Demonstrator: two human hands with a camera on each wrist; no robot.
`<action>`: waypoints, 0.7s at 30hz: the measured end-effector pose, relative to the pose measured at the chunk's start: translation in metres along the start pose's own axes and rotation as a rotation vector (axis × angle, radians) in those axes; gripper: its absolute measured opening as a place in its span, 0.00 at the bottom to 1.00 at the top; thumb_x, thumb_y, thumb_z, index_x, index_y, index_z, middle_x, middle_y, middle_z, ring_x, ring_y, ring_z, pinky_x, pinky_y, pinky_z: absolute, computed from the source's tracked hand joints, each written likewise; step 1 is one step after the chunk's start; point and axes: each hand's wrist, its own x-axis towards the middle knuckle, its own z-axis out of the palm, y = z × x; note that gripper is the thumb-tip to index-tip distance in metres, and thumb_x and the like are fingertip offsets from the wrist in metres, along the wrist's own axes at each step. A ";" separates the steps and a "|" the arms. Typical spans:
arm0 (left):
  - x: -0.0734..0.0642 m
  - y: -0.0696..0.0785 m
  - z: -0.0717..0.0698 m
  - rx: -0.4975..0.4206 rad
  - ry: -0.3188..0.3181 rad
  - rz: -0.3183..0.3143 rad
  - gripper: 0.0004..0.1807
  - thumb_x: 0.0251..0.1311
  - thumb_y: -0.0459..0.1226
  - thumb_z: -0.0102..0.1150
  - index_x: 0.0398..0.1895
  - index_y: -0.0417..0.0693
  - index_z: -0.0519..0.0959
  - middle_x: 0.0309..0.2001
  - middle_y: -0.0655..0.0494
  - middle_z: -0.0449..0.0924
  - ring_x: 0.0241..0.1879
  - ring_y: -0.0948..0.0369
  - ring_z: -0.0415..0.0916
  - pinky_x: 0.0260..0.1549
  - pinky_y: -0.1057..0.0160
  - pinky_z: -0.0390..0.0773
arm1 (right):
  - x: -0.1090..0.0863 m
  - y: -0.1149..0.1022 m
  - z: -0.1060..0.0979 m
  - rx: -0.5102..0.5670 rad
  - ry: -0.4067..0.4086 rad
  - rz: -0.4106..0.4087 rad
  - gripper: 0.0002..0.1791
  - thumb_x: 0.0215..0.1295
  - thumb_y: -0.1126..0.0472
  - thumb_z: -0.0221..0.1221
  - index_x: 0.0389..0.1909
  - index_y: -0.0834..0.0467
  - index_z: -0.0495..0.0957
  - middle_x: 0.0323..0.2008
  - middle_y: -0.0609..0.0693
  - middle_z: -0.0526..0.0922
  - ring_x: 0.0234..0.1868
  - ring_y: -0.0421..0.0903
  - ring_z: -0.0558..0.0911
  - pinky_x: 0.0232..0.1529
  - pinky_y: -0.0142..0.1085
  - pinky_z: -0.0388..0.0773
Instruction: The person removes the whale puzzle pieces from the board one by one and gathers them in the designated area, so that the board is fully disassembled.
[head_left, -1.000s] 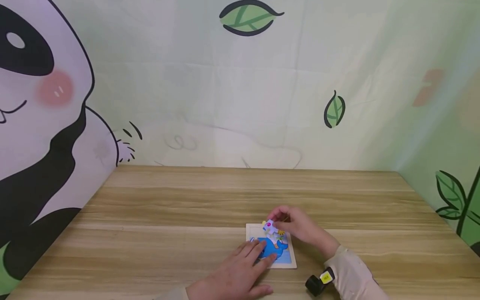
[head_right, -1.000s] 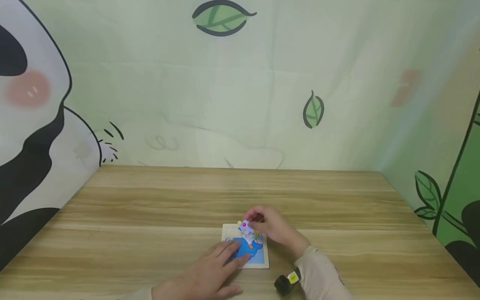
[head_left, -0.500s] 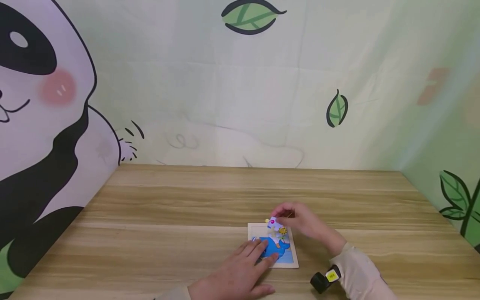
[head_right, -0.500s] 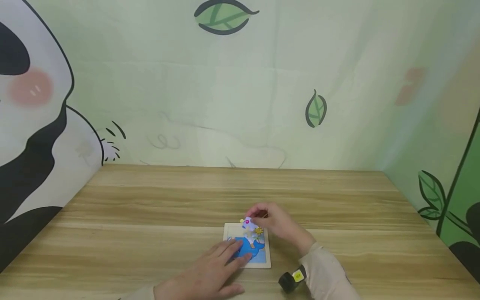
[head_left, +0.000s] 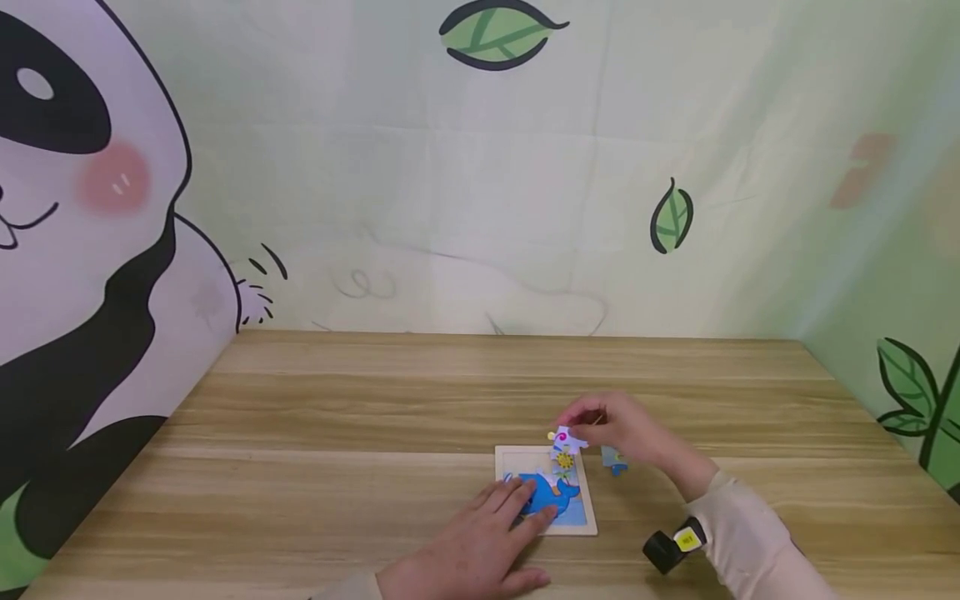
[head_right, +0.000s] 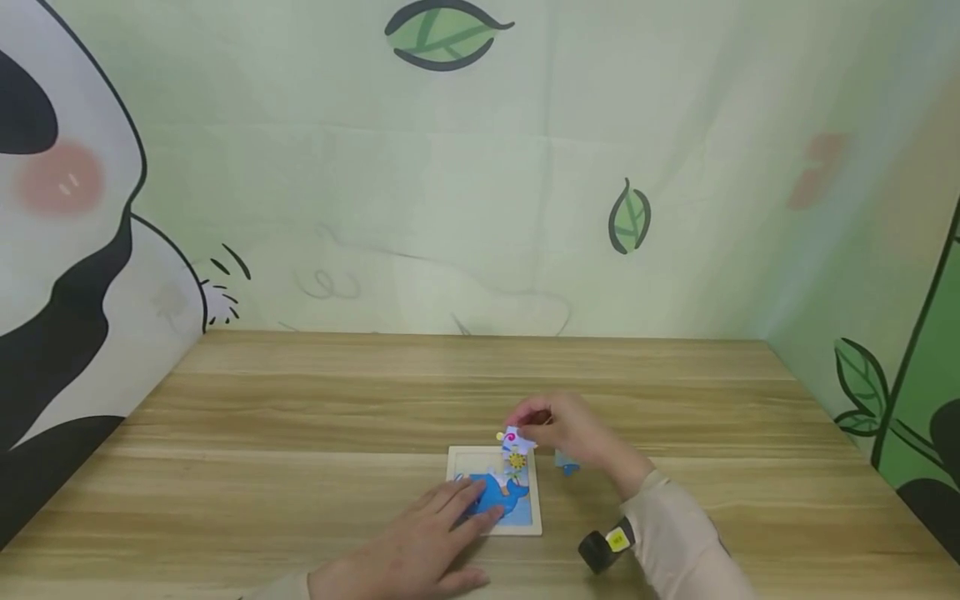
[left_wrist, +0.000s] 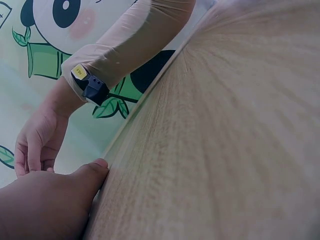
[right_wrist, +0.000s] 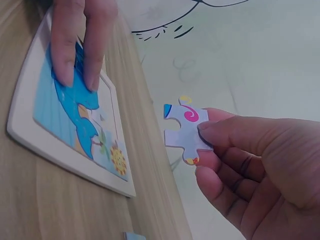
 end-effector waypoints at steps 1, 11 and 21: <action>0.000 0.000 0.000 0.000 -0.001 -0.002 0.37 0.68 0.64 0.30 0.73 0.56 0.58 0.72 0.45 0.60 0.71 0.49 0.59 0.65 0.49 0.66 | -0.001 0.000 -0.002 -0.010 -0.002 -0.003 0.10 0.64 0.69 0.58 0.44 0.66 0.81 0.40 0.58 0.85 0.35 0.37 0.79 0.37 0.29 0.80; 0.000 0.001 -0.001 0.007 0.015 0.002 0.36 0.69 0.64 0.31 0.73 0.56 0.59 0.71 0.45 0.61 0.70 0.49 0.60 0.65 0.49 0.67 | -0.008 -0.001 -0.016 -0.074 -0.001 0.013 0.06 0.63 0.69 0.58 0.39 0.62 0.82 0.35 0.53 0.84 0.32 0.37 0.78 0.36 0.29 0.78; 0.000 0.001 -0.001 0.006 0.014 0.000 0.36 0.69 0.64 0.31 0.73 0.56 0.60 0.71 0.45 0.61 0.70 0.50 0.60 0.65 0.49 0.66 | -0.017 0.005 -0.026 -0.096 0.010 0.017 0.06 0.62 0.70 0.58 0.38 0.63 0.82 0.34 0.53 0.84 0.31 0.37 0.76 0.33 0.28 0.77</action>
